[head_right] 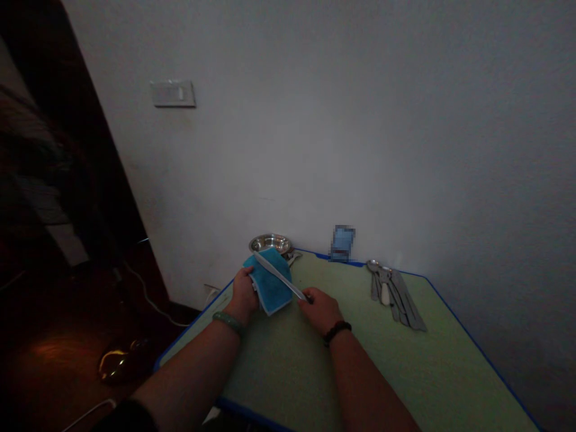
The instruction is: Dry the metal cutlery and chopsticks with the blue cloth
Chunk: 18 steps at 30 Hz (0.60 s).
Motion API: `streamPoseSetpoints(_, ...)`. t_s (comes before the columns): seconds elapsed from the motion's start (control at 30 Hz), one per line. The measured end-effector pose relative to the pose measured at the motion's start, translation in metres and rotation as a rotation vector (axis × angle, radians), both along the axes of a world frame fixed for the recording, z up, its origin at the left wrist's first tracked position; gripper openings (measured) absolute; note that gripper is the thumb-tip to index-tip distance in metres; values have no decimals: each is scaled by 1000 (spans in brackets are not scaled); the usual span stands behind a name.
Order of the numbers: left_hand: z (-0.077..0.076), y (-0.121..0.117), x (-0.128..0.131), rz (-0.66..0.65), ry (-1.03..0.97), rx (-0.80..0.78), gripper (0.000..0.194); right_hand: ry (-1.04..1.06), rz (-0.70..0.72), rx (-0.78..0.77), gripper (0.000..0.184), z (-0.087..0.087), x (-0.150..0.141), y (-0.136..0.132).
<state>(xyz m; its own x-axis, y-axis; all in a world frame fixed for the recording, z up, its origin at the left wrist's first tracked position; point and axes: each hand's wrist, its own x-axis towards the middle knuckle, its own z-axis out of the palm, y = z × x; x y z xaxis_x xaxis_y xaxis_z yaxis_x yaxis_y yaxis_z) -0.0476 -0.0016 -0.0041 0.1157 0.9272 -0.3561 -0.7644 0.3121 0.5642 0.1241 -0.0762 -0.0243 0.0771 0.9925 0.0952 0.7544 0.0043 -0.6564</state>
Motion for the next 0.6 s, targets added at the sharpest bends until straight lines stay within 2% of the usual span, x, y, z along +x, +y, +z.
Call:
streamPoseSetpoints(0.27, -1, 5, -2, 110, -62, 0, 31, -138, -60, 1, 29, 1, 5, -2)
streamPoseSetpoints(0.47, -2, 5, -1, 76, -49, -31, 36, -325, -58, 18, 29, 3, 5, -3)
streamPoseSetpoints(0.6, -3, 5, -2, 38, -7, -31, 40, -453, -13, 6, 26, 18, 3, -6)
